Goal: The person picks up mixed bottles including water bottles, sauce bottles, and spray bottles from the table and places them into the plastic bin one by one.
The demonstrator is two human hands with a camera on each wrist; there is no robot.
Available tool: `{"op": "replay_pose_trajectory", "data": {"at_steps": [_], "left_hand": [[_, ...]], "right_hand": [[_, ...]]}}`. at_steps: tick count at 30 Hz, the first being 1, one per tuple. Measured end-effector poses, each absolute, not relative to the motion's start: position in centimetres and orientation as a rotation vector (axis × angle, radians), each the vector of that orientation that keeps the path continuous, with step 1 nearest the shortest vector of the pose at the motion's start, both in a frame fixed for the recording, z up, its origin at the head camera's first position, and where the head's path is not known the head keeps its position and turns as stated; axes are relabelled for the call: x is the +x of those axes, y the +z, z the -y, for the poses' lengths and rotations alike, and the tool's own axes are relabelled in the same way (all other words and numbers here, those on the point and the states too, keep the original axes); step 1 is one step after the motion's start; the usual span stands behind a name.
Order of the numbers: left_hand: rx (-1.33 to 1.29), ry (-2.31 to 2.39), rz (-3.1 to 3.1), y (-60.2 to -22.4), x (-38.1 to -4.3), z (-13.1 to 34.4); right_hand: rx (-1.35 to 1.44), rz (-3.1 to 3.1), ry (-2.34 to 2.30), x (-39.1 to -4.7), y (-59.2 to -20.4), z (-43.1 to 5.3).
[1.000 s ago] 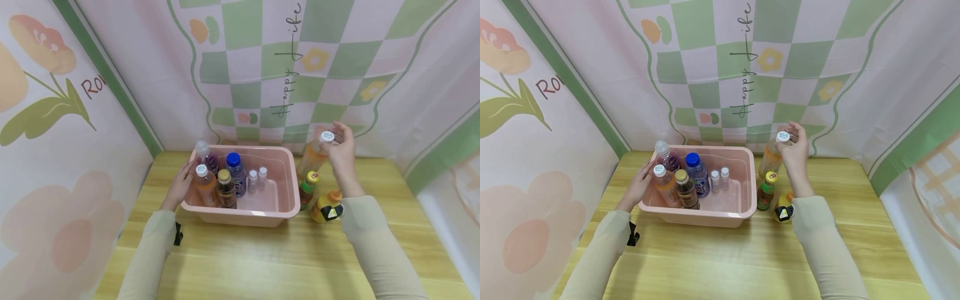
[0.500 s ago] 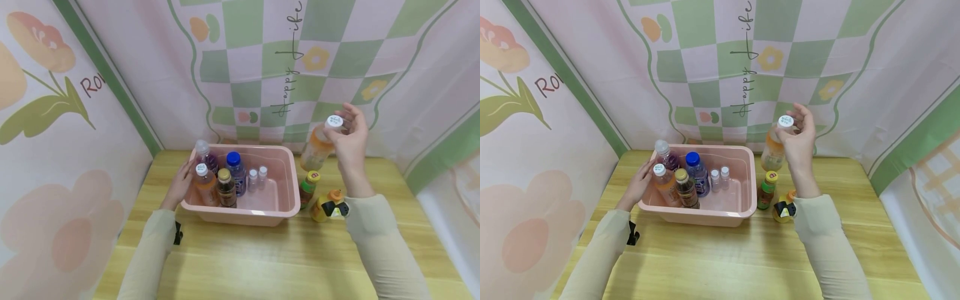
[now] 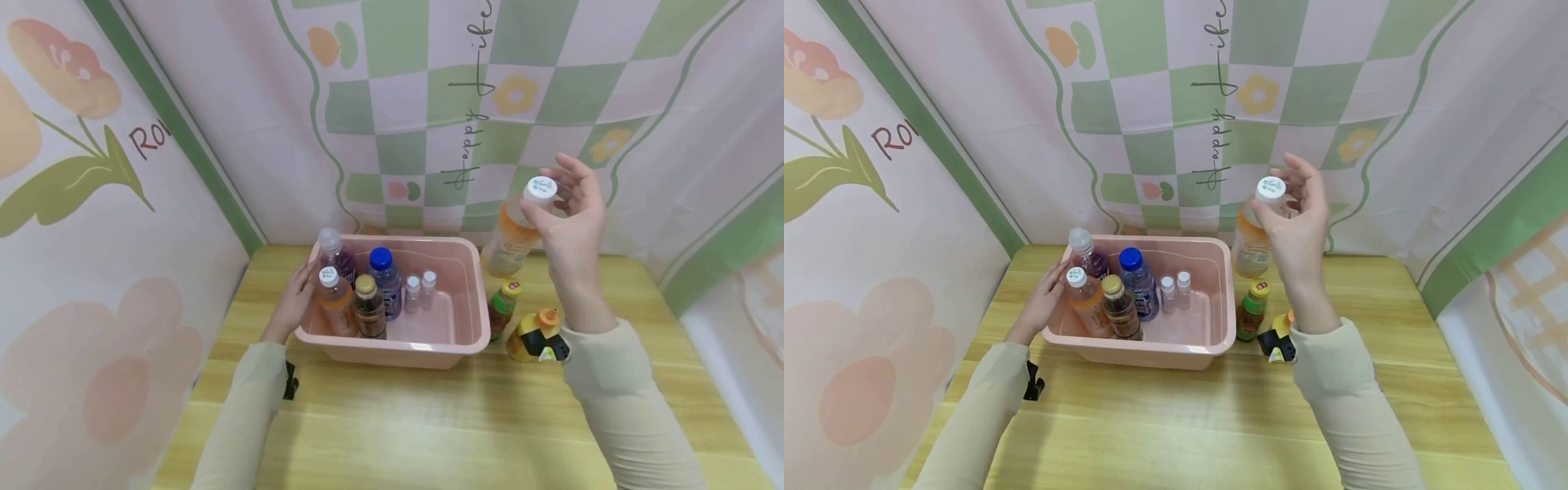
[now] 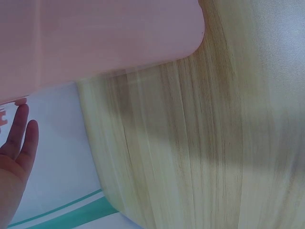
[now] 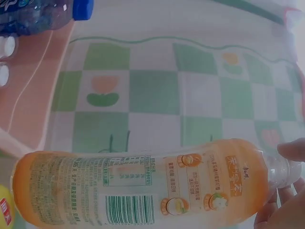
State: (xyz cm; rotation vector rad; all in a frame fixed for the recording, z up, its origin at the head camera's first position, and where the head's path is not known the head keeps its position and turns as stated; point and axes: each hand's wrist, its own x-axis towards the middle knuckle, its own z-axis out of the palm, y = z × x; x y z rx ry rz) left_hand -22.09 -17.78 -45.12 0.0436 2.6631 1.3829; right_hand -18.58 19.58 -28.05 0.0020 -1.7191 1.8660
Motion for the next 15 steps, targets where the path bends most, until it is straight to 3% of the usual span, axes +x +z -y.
{"op": "replay_pose_trajectory", "data": {"at_steps": [15], "left_hand": [[0.037, 1.375, -2.669, -45.5, -22.4, 17.9]], "right_hand": [[0.164, 1.968, 1.759, -17.2, -28.4, -17.1]]}}
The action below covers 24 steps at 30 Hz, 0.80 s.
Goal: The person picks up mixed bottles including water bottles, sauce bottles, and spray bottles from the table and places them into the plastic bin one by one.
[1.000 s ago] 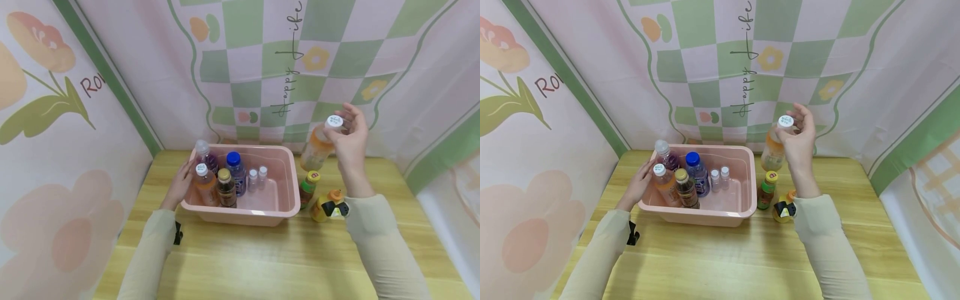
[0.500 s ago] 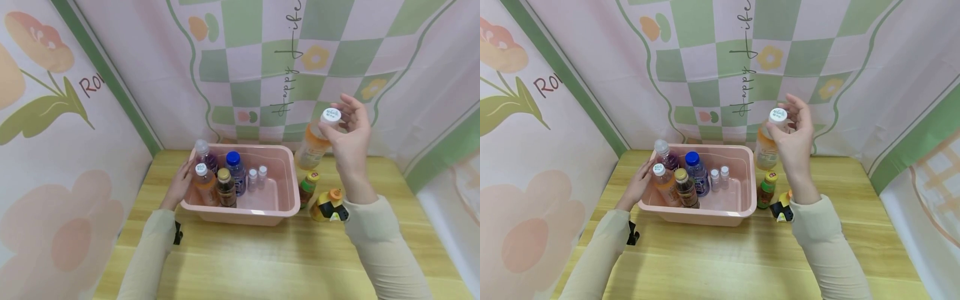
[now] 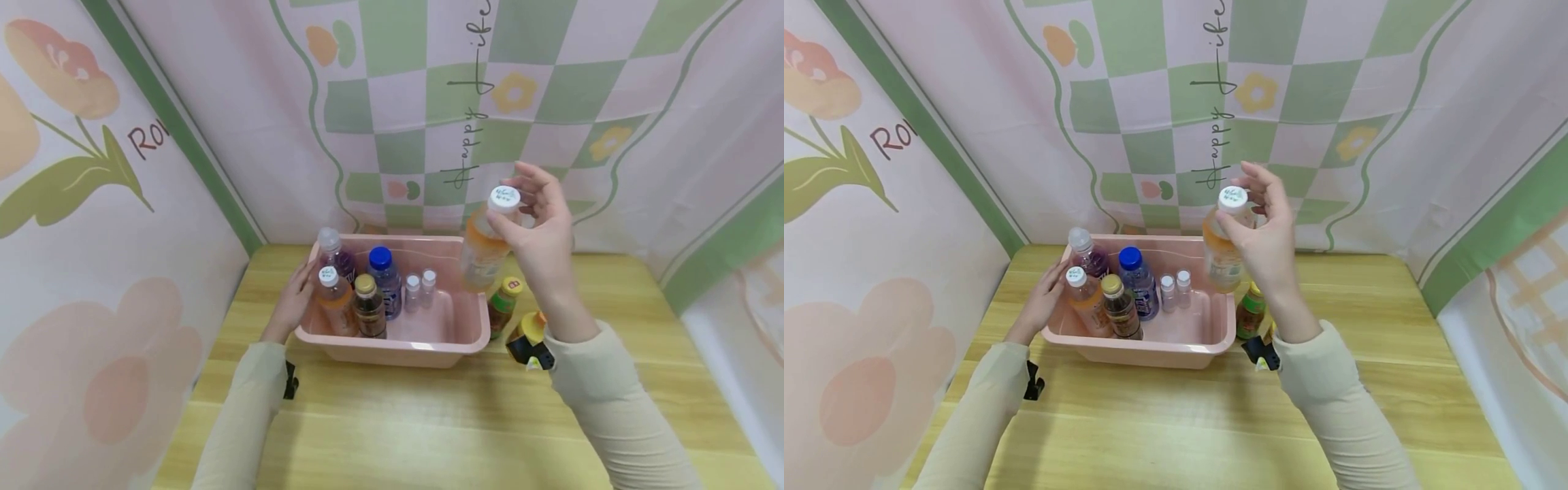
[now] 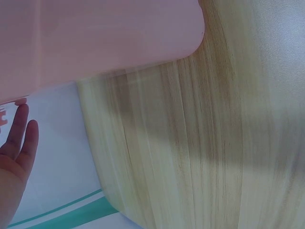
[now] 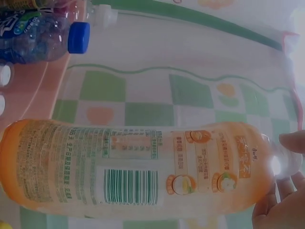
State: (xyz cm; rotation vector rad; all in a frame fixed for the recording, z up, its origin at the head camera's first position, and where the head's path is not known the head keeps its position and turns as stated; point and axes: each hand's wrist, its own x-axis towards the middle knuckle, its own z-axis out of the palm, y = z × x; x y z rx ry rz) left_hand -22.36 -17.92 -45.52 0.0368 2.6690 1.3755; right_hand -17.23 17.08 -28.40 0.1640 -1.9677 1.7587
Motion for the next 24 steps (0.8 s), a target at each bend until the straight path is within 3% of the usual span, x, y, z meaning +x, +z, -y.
{"op": "replay_pose_trajectory", "data": {"at_steps": [24], "left_hand": [[0.023, 1.386, -2.654, -45.5, -22.4, 18.0]], "right_hand": [[0.391, 2.334, 1.706, -17.2, -32.5, -12.5]]}}
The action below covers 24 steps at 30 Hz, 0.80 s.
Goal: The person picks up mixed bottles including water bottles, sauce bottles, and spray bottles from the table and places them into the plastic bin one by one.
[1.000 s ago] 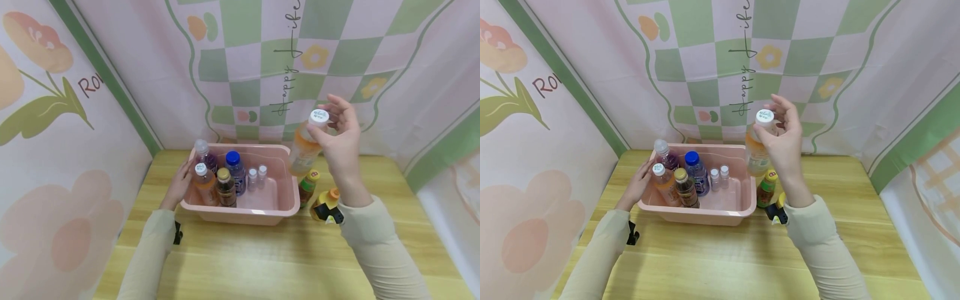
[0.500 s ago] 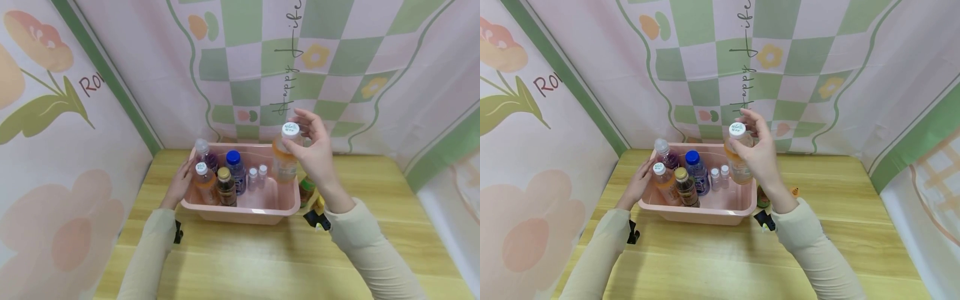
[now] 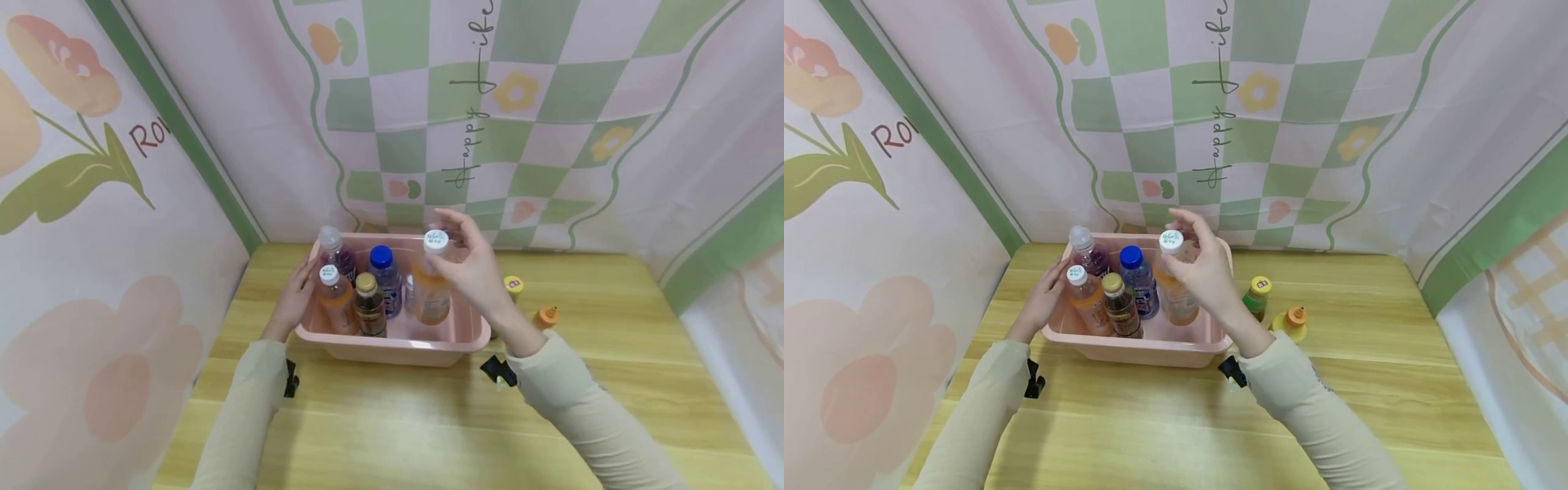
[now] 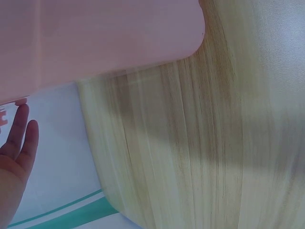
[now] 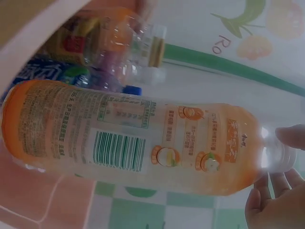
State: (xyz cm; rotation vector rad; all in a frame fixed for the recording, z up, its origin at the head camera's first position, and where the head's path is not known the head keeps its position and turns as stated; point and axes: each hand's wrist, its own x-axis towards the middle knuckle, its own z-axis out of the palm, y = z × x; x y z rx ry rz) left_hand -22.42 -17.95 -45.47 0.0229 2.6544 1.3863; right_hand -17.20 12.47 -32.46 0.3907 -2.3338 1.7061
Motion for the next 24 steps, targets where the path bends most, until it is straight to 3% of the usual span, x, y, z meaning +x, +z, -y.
{"op": "replay_pose_trajectory", "data": {"at_steps": [24], "left_hand": [[0.048, 1.378, -2.682, -45.6, -22.5, 17.9]], "right_hand": [[0.348, 2.564, 1.67, -17.9, -38.3, -10.2]]}}
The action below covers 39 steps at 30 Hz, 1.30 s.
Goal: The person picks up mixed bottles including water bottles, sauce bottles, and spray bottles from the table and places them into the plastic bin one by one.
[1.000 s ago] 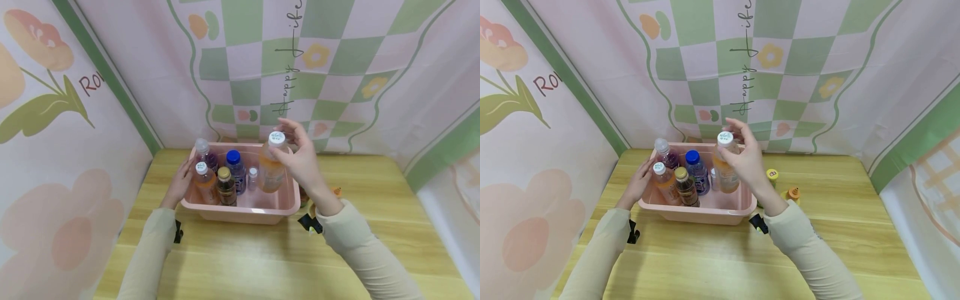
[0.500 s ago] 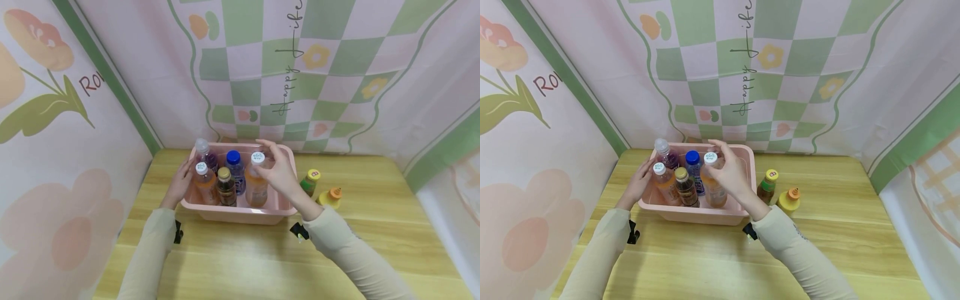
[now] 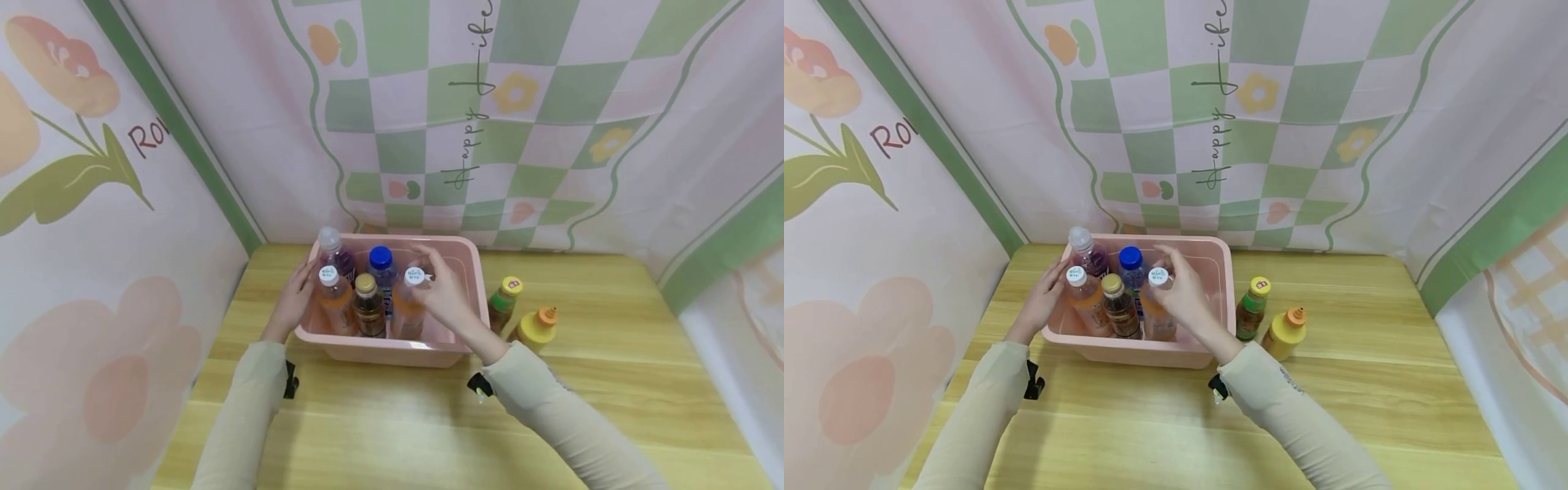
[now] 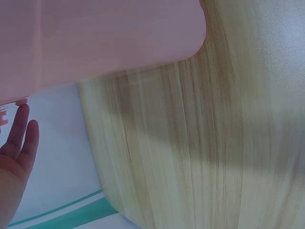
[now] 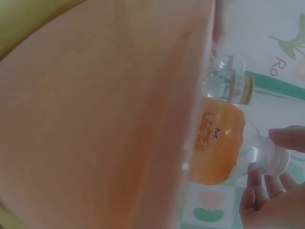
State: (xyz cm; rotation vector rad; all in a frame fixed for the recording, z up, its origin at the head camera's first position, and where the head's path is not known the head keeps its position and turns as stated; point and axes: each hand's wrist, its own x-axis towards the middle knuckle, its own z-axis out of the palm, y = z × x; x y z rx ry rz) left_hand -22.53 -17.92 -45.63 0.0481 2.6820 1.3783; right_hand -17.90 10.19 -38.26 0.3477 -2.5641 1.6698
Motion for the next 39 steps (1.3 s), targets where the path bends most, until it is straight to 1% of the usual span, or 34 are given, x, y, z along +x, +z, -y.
{"op": "replay_pose_trajectory", "data": {"at_steps": [14, 39], "left_hand": [[0.041, 1.387, -2.67, -45.6, -22.3, 17.9], [0.042, 1.407, -2.659, -45.5, -22.4, 17.9]], "right_hand": [[0.288, 2.61, 1.705, -18.0, -40.1, -9.5], [0.302, 2.636, 1.694, -18.1, -40.5, -9.0]]}}
